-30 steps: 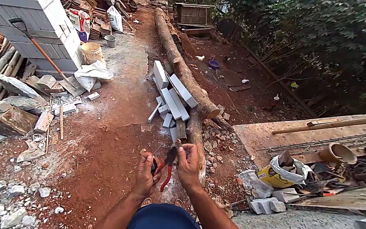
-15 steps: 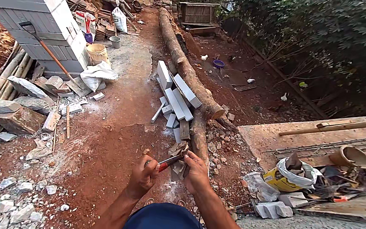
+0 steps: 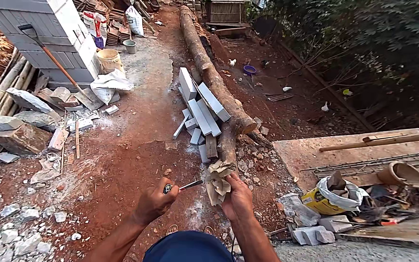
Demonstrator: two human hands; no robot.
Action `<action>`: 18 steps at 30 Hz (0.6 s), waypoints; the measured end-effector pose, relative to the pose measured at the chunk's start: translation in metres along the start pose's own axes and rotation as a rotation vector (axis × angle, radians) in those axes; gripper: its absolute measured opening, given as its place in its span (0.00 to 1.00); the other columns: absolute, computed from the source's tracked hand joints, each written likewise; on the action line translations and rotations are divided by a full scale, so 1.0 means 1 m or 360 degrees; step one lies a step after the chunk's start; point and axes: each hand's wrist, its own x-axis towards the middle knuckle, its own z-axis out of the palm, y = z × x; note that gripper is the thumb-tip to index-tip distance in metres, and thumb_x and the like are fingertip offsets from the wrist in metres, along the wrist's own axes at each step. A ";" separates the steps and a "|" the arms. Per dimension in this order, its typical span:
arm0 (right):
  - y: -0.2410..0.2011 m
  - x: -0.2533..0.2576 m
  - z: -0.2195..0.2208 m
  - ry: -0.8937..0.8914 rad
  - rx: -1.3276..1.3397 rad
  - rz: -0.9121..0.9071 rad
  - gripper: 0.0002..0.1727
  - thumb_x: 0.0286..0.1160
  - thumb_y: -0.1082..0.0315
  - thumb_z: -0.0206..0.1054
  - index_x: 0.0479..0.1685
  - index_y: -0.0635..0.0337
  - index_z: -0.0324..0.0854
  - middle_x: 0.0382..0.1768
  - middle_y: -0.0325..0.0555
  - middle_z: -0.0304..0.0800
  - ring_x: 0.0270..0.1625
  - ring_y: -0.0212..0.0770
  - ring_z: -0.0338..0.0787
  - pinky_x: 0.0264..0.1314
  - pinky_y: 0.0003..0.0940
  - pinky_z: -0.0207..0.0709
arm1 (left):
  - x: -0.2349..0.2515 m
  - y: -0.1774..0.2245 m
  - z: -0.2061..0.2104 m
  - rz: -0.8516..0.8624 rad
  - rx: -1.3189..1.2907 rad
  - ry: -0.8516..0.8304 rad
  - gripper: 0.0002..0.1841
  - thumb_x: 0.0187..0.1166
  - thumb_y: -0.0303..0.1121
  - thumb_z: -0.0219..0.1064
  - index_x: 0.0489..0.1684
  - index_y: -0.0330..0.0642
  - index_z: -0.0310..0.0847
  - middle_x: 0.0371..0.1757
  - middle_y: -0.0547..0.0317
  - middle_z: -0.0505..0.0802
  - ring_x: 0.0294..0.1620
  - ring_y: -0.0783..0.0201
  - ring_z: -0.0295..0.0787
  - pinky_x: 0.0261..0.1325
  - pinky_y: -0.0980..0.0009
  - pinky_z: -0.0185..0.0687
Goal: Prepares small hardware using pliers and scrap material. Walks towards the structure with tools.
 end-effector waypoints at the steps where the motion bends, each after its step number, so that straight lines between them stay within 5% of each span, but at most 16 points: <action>1: -0.011 0.003 -0.002 -0.0005 -0.0023 -0.0089 0.16 0.90 0.75 0.46 0.57 0.72 0.80 0.44 0.56 0.92 0.45 0.44 0.94 0.53 0.43 0.90 | -0.008 -0.005 0.003 -0.0045 0.0012 -0.0051 0.12 0.89 0.41 0.57 0.49 0.44 0.81 0.40 0.46 0.85 0.24 0.57 0.85 0.18 0.66 0.79; 4: -0.036 0.016 -0.013 0.0036 -0.0110 -0.0254 0.16 0.91 0.74 0.48 0.57 0.69 0.81 0.44 0.55 0.93 0.45 0.44 0.95 0.53 0.44 0.91 | -0.028 -0.016 0.009 -0.0244 -0.0115 -0.0093 0.16 0.91 0.43 0.55 0.49 0.40 0.82 0.39 0.47 0.84 0.27 0.58 0.85 0.24 0.64 0.83; 9: -0.030 0.016 -0.028 0.0039 -0.0101 -0.0140 0.16 0.92 0.71 0.46 0.65 0.66 0.76 0.49 0.58 0.91 0.49 0.48 0.94 0.53 0.48 0.90 | -0.033 -0.013 0.013 -0.0518 -0.0478 0.0216 0.16 0.91 0.41 0.55 0.45 0.36 0.80 0.36 0.54 0.86 0.32 0.68 0.84 0.37 0.72 0.85; 13: -0.017 0.011 -0.029 -0.0070 -0.0274 -0.0114 0.17 0.93 0.71 0.45 0.72 0.63 0.70 0.52 0.59 0.88 0.50 0.50 0.93 0.52 0.50 0.90 | -0.024 -0.002 0.010 -0.0793 -0.0966 0.0410 0.10 0.93 0.38 0.53 0.53 0.43 0.75 0.36 0.63 0.89 0.26 0.73 0.82 0.25 0.76 0.79; 18: -0.005 0.010 -0.037 -0.0348 -0.1124 -0.0716 0.19 0.89 0.74 0.49 0.73 0.63 0.74 0.54 0.48 0.91 0.51 0.35 0.93 0.55 0.33 0.89 | -0.017 0.001 -0.008 -0.0972 -0.1735 0.0507 0.09 0.95 0.39 0.48 0.55 0.49 0.71 0.37 0.60 0.89 0.17 0.71 0.74 0.14 0.79 0.66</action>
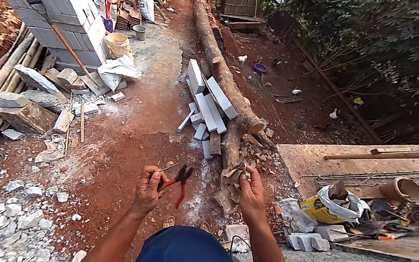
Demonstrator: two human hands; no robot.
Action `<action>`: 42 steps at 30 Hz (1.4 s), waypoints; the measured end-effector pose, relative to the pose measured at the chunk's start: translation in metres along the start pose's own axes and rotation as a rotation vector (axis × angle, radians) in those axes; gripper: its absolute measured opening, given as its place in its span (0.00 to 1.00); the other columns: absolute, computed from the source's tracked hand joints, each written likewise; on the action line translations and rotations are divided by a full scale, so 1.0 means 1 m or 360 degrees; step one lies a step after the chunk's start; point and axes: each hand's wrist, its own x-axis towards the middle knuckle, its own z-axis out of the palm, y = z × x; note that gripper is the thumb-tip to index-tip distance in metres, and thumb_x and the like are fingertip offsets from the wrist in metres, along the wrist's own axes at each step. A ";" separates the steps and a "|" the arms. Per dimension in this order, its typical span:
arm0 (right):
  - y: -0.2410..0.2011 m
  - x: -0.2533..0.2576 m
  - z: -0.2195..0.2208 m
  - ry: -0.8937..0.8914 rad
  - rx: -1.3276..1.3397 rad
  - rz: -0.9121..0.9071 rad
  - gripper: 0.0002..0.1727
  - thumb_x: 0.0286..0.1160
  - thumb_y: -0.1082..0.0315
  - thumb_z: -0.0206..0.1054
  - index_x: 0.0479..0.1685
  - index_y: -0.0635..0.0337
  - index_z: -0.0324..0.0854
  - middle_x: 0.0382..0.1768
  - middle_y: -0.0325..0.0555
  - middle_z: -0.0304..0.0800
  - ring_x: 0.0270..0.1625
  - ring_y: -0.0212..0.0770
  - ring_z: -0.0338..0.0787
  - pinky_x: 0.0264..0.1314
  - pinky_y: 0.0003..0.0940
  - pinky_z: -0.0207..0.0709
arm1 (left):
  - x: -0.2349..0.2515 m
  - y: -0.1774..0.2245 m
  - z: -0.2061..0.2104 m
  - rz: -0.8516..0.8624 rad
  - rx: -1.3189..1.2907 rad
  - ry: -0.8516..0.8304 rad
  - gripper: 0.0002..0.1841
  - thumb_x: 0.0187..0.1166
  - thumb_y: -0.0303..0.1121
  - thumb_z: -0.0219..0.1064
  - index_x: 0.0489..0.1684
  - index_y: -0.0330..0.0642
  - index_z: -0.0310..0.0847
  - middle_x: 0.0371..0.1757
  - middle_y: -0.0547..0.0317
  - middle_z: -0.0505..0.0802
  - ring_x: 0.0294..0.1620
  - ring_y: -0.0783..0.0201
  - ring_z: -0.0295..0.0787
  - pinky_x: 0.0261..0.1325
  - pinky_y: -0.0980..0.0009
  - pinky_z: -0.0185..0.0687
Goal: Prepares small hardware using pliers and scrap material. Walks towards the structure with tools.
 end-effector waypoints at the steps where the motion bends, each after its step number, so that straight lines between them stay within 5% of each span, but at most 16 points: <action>1: -0.001 -0.001 0.001 -0.0032 -0.0081 -0.0086 0.18 0.89 0.75 0.49 0.71 0.64 0.76 0.51 0.46 0.92 0.48 0.33 0.93 0.53 0.30 0.89 | 0.001 0.003 -0.001 -0.0052 -0.0141 -0.0022 0.09 0.96 0.42 0.47 0.55 0.52 0.70 0.36 0.61 0.88 0.16 0.72 0.72 0.14 0.79 0.64; 8: 0.004 0.002 0.006 -0.0342 -0.0151 -0.0399 0.19 0.87 0.77 0.50 0.66 0.65 0.85 0.60 0.48 0.92 0.59 0.35 0.92 0.64 0.31 0.86 | 0.003 0.015 -0.001 -0.0195 -0.0562 -0.0069 0.09 0.93 0.47 0.52 0.53 0.56 0.70 0.35 0.63 0.84 0.14 0.75 0.67 0.12 0.82 0.62; 15: -0.007 0.011 0.013 -0.0355 -0.0221 -0.0507 0.21 0.84 0.81 0.48 0.49 0.64 0.92 0.48 0.45 0.96 0.54 0.32 0.93 0.62 0.29 0.86 | 0.001 0.019 0.003 -0.0223 -0.0531 -0.0181 0.09 0.94 0.46 0.50 0.52 0.54 0.70 0.35 0.60 0.84 0.15 0.74 0.68 0.13 0.82 0.61; 22: -0.030 0.022 0.028 -0.0375 -0.0233 -0.0612 0.20 0.84 0.79 0.50 0.54 0.59 0.91 0.57 0.45 0.94 0.61 0.39 0.92 0.65 0.40 0.88 | -0.001 0.022 0.013 -0.0195 -0.0295 -0.0268 0.09 0.96 0.41 0.48 0.54 0.51 0.70 0.35 0.58 0.85 0.16 0.72 0.70 0.14 0.80 0.62; 27: -0.029 0.019 0.032 -0.0644 -0.0238 -0.0574 0.22 0.84 0.69 0.47 0.58 0.60 0.89 0.62 0.45 0.91 0.66 0.40 0.88 0.68 0.41 0.85 | -0.002 0.029 0.020 -0.0125 -0.0081 -0.0280 0.08 0.95 0.38 0.49 0.56 0.47 0.72 0.35 0.58 0.87 0.18 0.71 0.73 0.17 0.79 0.65; 32: -0.012 0.012 0.033 -0.0822 -0.0287 -0.0439 0.16 0.88 0.63 0.58 0.60 0.59 0.88 0.50 0.42 0.93 0.44 0.31 0.90 0.48 0.30 0.87 | -0.005 0.026 0.019 -0.0150 -0.0082 -0.0279 0.09 0.96 0.38 0.49 0.55 0.46 0.71 0.35 0.56 0.88 0.18 0.70 0.74 0.16 0.78 0.66; 38: -0.006 0.011 0.019 -0.1013 -0.0292 -0.0234 0.13 0.83 0.66 0.63 0.60 0.59 0.86 0.45 0.41 0.94 0.40 0.30 0.91 0.44 0.29 0.87 | -0.011 0.021 0.018 -0.0318 -0.0207 -0.0266 0.09 0.96 0.37 0.48 0.54 0.45 0.70 0.32 0.57 0.87 0.15 0.71 0.72 0.14 0.79 0.63; 42: -0.008 0.005 0.018 -0.0935 -0.0214 -0.0117 0.13 0.77 0.70 0.64 0.56 0.60 0.86 0.40 0.41 0.93 0.35 0.30 0.90 0.38 0.29 0.86 | -0.006 0.030 0.019 -0.0203 -0.0015 -0.0318 0.09 0.95 0.36 0.49 0.54 0.44 0.71 0.33 0.57 0.89 0.19 0.71 0.76 0.17 0.78 0.67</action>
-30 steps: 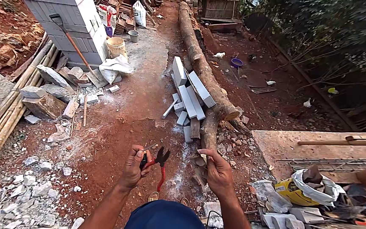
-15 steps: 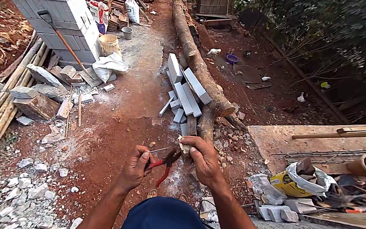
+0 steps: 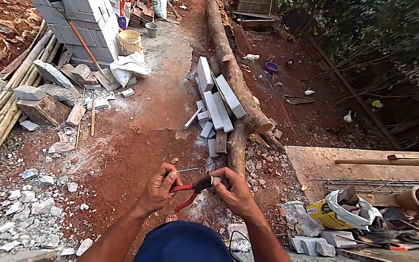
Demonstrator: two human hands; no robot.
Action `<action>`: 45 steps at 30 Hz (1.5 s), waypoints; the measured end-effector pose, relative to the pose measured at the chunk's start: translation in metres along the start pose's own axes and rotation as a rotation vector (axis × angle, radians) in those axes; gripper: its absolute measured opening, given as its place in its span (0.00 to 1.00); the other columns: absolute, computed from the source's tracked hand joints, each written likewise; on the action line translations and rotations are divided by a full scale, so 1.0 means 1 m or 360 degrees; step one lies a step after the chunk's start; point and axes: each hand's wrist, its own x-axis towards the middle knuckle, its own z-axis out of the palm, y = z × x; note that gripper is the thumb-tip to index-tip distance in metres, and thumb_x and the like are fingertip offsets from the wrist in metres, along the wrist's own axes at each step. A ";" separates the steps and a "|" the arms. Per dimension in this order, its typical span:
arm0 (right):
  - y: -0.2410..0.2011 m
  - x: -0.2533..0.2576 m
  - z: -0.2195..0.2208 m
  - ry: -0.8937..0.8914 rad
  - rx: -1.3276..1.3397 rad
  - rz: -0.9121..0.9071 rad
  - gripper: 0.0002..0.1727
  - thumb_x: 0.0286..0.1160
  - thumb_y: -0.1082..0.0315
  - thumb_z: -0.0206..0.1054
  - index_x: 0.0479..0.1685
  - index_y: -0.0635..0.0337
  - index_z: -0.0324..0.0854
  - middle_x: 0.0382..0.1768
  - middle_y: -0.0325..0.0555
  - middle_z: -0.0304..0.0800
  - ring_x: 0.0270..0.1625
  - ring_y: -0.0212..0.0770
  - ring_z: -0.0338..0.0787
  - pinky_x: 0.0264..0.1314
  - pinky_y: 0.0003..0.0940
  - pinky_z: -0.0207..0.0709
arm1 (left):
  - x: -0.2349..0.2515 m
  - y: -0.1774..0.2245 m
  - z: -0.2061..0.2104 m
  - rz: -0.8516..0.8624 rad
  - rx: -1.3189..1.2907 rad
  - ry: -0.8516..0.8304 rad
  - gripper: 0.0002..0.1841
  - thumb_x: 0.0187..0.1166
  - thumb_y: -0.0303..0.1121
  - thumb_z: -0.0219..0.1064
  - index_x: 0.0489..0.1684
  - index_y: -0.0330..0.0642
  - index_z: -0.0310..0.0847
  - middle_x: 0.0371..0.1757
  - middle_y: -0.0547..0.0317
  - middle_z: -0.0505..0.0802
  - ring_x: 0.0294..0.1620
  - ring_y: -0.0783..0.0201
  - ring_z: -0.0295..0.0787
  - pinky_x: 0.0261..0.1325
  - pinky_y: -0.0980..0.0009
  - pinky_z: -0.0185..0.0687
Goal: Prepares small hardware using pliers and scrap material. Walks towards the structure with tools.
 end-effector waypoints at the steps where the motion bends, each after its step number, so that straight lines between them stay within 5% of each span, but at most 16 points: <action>1: 0.000 -0.001 0.003 0.0071 0.0097 0.0000 0.13 0.77 0.72 0.63 0.56 0.62 0.86 0.40 0.42 0.93 0.36 0.31 0.90 0.39 0.29 0.86 | 0.001 0.002 0.000 0.0033 0.0044 -0.0014 0.09 0.95 0.36 0.50 0.55 0.43 0.72 0.35 0.57 0.89 0.20 0.70 0.77 0.18 0.78 0.68; 7: 0.015 0.001 0.025 0.0692 0.0667 -0.0092 0.16 0.88 0.72 0.53 0.66 0.70 0.77 0.50 0.53 0.89 0.50 0.40 0.90 0.55 0.36 0.87 | 0.005 0.004 0.016 0.0118 -0.0174 0.0175 0.09 0.96 0.38 0.48 0.54 0.45 0.70 0.38 0.55 0.88 0.19 0.69 0.75 0.17 0.77 0.69; 10: 0.020 -0.004 0.043 0.0435 0.0615 -0.0127 0.20 0.86 0.66 0.62 0.68 0.72 0.74 0.51 0.53 0.89 0.49 0.39 0.90 0.52 0.34 0.87 | 0.004 -0.002 0.032 0.0133 -0.0305 0.0338 0.09 0.96 0.38 0.46 0.54 0.46 0.68 0.37 0.55 0.87 0.18 0.70 0.74 0.16 0.78 0.68; 13: 0.019 -0.005 0.055 0.0374 0.0283 -0.0124 0.24 0.64 0.69 0.80 0.59 0.69 0.79 0.45 0.49 0.92 0.40 0.38 0.92 0.41 0.33 0.90 | 0.003 -0.008 0.041 0.0101 -0.0395 0.0357 0.09 0.96 0.38 0.45 0.54 0.45 0.68 0.36 0.54 0.86 0.16 0.69 0.72 0.15 0.77 0.68; 15: 0.020 -0.004 0.050 0.0351 -0.0183 -0.0161 0.23 0.60 0.66 0.80 0.55 0.64 0.83 0.47 0.43 0.90 0.45 0.33 0.91 0.49 0.31 0.89 | 0.002 -0.009 0.039 0.0024 -0.0397 0.0322 0.09 0.96 0.37 0.46 0.54 0.45 0.68 0.35 0.53 0.86 0.15 0.69 0.72 0.14 0.77 0.67; 20: 0.010 -0.006 0.049 0.0292 -0.0634 -0.0238 0.18 0.63 0.64 0.75 0.52 0.61 0.86 0.46 0.44 0.91 0.47 0.34 0.91 0.52 0.33 0.89 | -0.002 0.001 0.035 -0.0109 -0.0365 0.0213 0.08 0.96 0.37 0.47 0.54 0.45 0.68 0.34 0.56 0.85 0.14 0.70 0.70 0.13 0.78 0.65; 27: 0.001 -0.004 0.043 0.0240 -0.0996 -0.0553 0.14 0.70 0.61 0.72 0.47 0.61 0.86 0.39 0.48 0.88 0.33 0.39 0.89 0.32 0.36 0.85 | -0.002 0.010 0.028 -0.0080 -0.0346 0.0046 0.09 0.95 0.40 0.48 0.54 0.47 0.69 0.33 0.58 0.83 0.15 0.70 0.70 0.14 0.78 0.65; 33: -0.018 0.002 0.039 0.0121 -0.1221 -0.0850 0.09 0.79 0.67 0.63 0.50 0.59 0.85 0.49 0.52 0.92 0.45 0.46 0.94 0.42 0.37 0.89 | 0.008 0.017 0.021 -0.0018 -0.0373 -0.0339 0.09 0.95 0.41 0.51 0.54 0.47 0.70 0.34 0.57 0.85 0.18 0.64 0.81 0.17 0.68 0.85; 39: 0.004 -0.004 0.046 0.0314 -0.1085 -0.0864 0.10 0.77 0.64 0.70 0.51 0.59 0.87 0.51 0.51 0.93 0.51 0.42 0.95 0.50 0.34 0.90 | 0.001 0.007 0.046 0.0269 -0.0114 0.0018 0.08 0.94 0.37 0.52 0.54 0.44 0.72 0.36 0.59 0.88 0.21 0.72 0.77 0.17 0.78 0.69; 45: 0.008 -0.002 0.040 0.0437 -0.1170 -0.0689 0.16 0.66 0.58 0.75 0.47 0.59 0.88 0.50 0.51 0.93 0.46 0.40 0.94 0.43 0.33 0.89 | 0.006 0.014 0.052 -0.0098 -0.0488 0.0076 0.08 0.95 0.37 0.48 0.54 0.45 0.69 0.37 0.57 0.84 0.16 0.71 0.72 0.14 0.78 0.68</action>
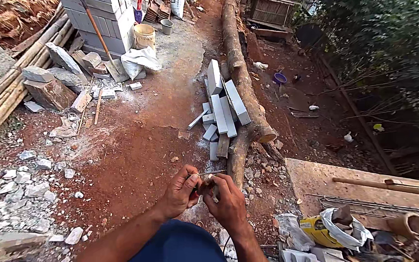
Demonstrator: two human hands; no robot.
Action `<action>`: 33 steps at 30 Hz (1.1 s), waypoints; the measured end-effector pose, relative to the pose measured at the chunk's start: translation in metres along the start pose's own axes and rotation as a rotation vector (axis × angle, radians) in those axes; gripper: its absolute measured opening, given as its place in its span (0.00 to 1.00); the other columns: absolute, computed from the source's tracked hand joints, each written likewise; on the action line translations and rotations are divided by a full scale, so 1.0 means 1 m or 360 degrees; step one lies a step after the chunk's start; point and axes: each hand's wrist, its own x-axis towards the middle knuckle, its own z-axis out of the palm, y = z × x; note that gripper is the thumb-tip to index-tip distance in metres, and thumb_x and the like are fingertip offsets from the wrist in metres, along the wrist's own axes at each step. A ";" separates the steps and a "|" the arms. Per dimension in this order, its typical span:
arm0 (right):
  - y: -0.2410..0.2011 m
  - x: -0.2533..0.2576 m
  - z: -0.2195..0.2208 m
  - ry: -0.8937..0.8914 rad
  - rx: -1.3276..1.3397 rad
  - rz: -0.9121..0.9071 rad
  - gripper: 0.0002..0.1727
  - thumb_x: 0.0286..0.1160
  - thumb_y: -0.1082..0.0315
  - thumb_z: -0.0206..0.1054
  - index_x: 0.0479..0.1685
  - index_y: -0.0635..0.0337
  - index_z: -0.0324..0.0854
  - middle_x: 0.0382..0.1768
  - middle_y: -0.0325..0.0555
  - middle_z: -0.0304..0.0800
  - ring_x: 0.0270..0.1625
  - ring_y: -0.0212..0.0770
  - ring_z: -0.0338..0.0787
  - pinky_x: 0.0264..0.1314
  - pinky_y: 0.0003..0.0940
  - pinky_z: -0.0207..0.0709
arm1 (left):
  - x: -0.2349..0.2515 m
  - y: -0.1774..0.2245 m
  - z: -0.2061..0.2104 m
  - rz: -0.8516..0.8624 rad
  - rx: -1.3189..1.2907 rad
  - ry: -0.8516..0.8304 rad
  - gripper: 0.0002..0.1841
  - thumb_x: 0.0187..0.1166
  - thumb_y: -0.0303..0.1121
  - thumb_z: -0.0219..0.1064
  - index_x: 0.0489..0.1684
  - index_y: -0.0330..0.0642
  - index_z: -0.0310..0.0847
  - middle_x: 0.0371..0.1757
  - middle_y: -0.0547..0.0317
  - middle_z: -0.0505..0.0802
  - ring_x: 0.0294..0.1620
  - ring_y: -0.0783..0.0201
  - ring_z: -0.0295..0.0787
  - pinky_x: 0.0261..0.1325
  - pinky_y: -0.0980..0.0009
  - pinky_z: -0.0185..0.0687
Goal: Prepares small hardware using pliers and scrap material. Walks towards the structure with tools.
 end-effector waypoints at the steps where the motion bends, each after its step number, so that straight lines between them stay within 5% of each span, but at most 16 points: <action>1: 0.000 0.001 0.000 -0.0033 -0.0013 0.0055 0.16 0.66 0.56 0.75 0.45 0.58 0.89 0.49 0.49 0.94 0.44 0.38 0.94 0.41 0.32 0.89 | 0.002 0.001 0.000 -0.0098 -0.0125 0.0050 0.09 0.96 0.37 0.47 0.55 0.45 0.69 0.37 0.56 0.84 0.15 0.71 0.70 0.13 0.78 0.68; 6: -0.003 0.000 0.000 -0.0191 0.0008 0.0130 0.14 0.72 0.54 0.71 0.42 0.56 0.89 0.40 0.43 0.91 0.33 0.35 0.89 0.30 0.33 0.84 | 0.007 0.004 -0.007 -0.0469 -0.0614 0.0191 0.12 0.97 0.41 0.40 0.60 0.50 0.66 0.34 0.56 0.84 0.11 0.75 0.66 0.11 0.83 0.63; 13: -0.002 0.002 0.000 -0.0138 -0.0051 0.0108 0.15 0.71 0.53 0.73 0.43 0.55 0.90 0.41 0.43 0.92 0.35 0.35 0.90 0.31 0.32 0.84 | 0.007 0.000 -0.014 -0.0540 -0.0802 0.0144 0.14 0.97 0.41 0.38 0.59 0.48 0.67 0.36 0.55 0.86 0.11 0.75 0.69 0.12 0.84 0.66; 22: -0.016 0.010 -0.004 -0.0099 -0.0033 0.0092 0.17 0.71 0.51 0.74 0.44 0.55 0.90 0.42 0.45 0.93 0.38 0.37 0.92 0.34 0.33 0.85 | 0.002 -0.024 -0.038 -0.0667 -0.1396 -0.0124 0.16 0.89 0.47 0.57 0.50 0.44 0.81 0.32 0.60 0.88 0.12 0.78 0.73 0.14 0.85 0.70; 33: -0.021 0.011 -0.009 -0.0020 0.0021 0.0037 0.18 0.68 0.51 0.76 0.44 0.57 0.90 0.43 0.47 0.94 0.38 0.39 0.92 0.35 0.33 0.85 | 0.006 -0.034 -0.041 -0.0516 -0.1601 -0.0407 0.07 0.85 0.39 0.63 0.55 0.54 0.78 0.41 0.59 0.88 0.13 0.77 0.72 0.13 0.85 0.65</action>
